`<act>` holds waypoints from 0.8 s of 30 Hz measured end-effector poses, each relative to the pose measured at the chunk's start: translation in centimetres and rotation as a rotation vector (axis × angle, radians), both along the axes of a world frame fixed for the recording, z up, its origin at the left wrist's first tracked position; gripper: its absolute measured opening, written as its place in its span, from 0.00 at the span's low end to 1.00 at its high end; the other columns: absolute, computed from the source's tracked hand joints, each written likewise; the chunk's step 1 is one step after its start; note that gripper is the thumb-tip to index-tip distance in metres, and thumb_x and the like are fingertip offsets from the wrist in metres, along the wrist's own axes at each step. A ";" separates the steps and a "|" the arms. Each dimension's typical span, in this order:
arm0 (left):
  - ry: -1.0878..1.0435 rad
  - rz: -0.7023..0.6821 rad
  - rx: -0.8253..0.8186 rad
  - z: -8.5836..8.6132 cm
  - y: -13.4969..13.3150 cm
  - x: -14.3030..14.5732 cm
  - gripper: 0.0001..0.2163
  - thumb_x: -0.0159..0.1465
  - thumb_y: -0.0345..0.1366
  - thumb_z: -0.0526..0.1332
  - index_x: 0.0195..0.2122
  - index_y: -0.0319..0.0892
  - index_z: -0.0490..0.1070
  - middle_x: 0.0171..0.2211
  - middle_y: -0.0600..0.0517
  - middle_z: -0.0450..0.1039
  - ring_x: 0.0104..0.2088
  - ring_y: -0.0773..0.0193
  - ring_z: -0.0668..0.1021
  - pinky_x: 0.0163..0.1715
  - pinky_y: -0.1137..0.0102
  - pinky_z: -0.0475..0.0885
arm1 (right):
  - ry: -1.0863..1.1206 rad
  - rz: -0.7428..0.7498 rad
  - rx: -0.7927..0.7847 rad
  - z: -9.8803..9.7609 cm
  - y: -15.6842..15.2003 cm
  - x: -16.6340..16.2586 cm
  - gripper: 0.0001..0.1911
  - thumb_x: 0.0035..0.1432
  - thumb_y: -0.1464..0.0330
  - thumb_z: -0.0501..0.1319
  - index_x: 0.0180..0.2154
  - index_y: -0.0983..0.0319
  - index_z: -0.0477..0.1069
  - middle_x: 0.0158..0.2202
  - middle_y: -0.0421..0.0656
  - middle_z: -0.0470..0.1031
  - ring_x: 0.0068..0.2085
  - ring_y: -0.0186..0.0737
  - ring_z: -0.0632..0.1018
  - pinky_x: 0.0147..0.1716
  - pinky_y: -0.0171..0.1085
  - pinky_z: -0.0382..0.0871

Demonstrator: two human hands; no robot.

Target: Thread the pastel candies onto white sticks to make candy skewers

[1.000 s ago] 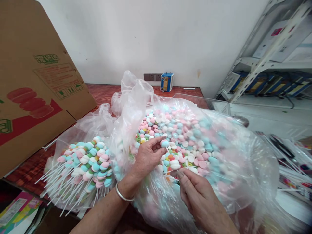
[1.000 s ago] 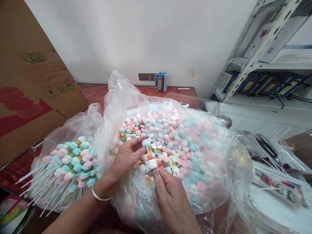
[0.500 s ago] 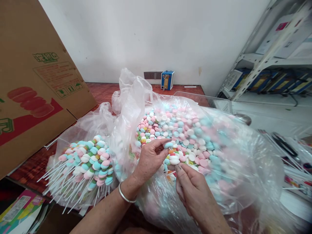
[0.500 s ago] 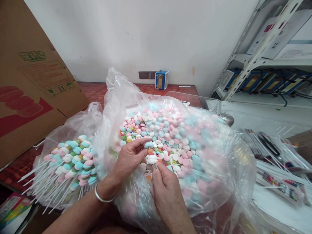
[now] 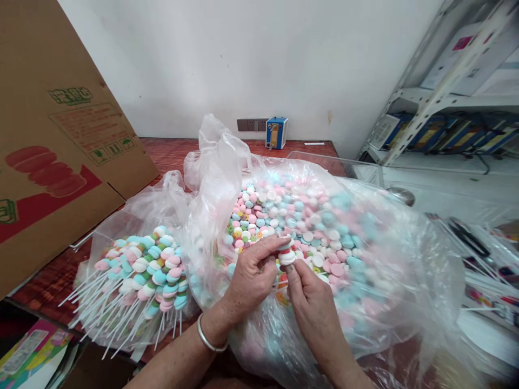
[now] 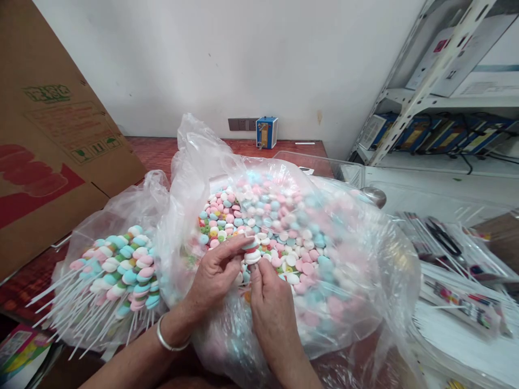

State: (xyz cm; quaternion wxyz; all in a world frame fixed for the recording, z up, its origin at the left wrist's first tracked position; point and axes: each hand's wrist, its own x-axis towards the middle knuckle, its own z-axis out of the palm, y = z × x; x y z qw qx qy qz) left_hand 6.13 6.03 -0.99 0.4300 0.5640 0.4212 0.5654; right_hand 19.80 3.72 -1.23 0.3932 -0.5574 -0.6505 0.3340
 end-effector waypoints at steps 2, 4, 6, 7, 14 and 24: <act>-0.301 -0.029 -0.102 0.4 -0.1 0.3 0.20 0.65 0.35 0.62 0.59 0.50 0.72 0.58 0.48 0.75 0.52 0.56 0.80 0.55 0.61 0.74 | -0.073 -0.019 0.069 -0.3 0.0 0.2 0.19 0.70 0.59 0.50 0.28 0.59 0.66 0.21 0.35 0.66 0.23 0.33 0.67 0.23 0.32 0.57; -0.573 -0.023 -0.238 0.9 0.1 0.7 0.21 0.67 0.44 0.61 0.60 0.49 0.69 0.57 0.45 0.75 0.48 0.56 0.82 0.50 0.61 0.75 | -0.130 0.001 0.138 -0.3 -0.2 0.4 0.20 0.72 0.59 0.49 0.30 0.59 0.68 0.23 0.35 0.68 0.24 0.34 0.69 0.25 0.31 0.58; -0.707 -0.021 -0.361 1.4 0.5 1.2 0.21 0.66 0.50 0.62 0.54 0.43 0.73 0.48 0.43 0.79 0.43 0.56 0.83 0.45 0.62 0.76 | -0.197 0.026 0.209 -0.4 -0.5 0.4 0.20 0.72 0.60 0.49 0.30 0.59 0.69 0.24 0.37 0.71 0.25 0.34 0.71 0.26 0.31 0.60; -0.738 -0.030 -0.401 1.6 0.7 1.4 0.20 0.65 0.51 0.64 0.48 0.39 0.74 0.42 0.44 0.80 0.39 0.57 0.83 0.43 0.63 0.77 | -0.233 0.035 0.238 -0.4 -0.7 0.3 0.19 0.72 0.61 0.49 0.30 0.59 0.70 0.25 0.38 0.73 0.25 0.35 0.73 0.26 0.32 0.61; -0.814 -0.005 -0.405 1.2 0.8 2.5 0.17 0.61 0.49 0.68 0.35 0.38 0.73 0.29 0.52 0.74 0.29 0.65 0.78 0.35 0.69 0.74 | -0.457 -0.006 0.413 -1.5 -2.2 0.2 0.19 0.73 0.67 0.45 0.43 0.62 0.74 0.31 0.43 0.82 0.26 0.41 0.82 0.22 0.35 0.64; -0.577 0.058 -0.357 0.7 -0.8 4.0 0.19 0.62 0.54 0.63 0.31 0.41 0.72 0.29 0.48 0.77 0.37 0.57 0.80 0.39 0.65 0.75 | -0.435 -0.006 0.336 -1.1 -1.8 -0.9 0.18 0.72 0.67 0.45 0.33 0.58 0.69 0.23 0.40 0.77 0.21 0.39 0.78 0.20 0.33 0.60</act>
